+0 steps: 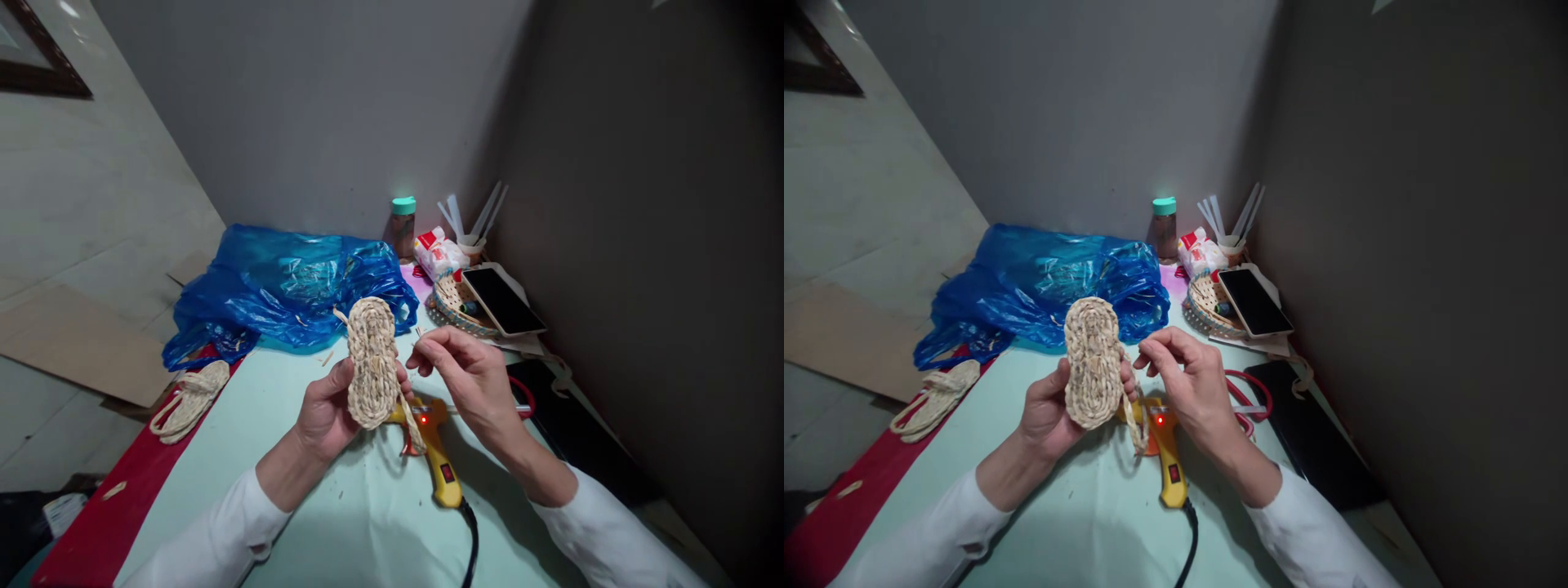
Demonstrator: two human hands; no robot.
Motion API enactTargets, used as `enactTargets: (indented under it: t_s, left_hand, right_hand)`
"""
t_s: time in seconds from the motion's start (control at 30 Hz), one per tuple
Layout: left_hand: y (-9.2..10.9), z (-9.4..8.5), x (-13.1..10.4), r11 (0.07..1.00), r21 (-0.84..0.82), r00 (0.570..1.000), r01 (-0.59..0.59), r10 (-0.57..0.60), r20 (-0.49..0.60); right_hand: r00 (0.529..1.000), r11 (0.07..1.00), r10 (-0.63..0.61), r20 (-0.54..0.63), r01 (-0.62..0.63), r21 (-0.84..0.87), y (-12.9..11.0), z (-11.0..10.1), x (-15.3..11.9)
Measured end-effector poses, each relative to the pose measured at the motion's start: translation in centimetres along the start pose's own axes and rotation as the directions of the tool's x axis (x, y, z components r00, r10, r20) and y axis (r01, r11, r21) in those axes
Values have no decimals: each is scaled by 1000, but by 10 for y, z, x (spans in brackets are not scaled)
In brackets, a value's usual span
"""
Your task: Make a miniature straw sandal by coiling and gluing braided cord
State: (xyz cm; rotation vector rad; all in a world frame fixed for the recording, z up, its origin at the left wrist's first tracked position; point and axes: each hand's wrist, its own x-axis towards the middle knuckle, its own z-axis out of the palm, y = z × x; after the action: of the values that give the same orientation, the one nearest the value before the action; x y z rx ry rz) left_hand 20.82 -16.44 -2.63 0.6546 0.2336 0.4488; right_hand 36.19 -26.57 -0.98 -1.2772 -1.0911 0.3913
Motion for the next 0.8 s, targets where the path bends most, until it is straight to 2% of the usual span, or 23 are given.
enactTargets:
  t_s: [0.13,0.37,0.57,0.7,0.8]
  left_hand:
    - [-1,3,1,999,38,1000,-26,26,-1]
    - [-4,3,2,998,68,1000,-19,18,15]
    - [-3,5,1,993,109,998,-55,55,-2]
    - [1,11,-1,971,216,994,-102,105,-3]
    - [7,18,-2,909,363,978,-205,208,31]
  right_hand:
    - [999,997,33,28,-35,64,3,3,-2]
    - [998,996,53,20,-54,77,5,0,-1]
    - [993,990,113,31,-116,81,7,2,2]
    - [989,985,136,63,-142,96,2,6,2]
    - [987,981,130,99,-143,128,-3,6,1]
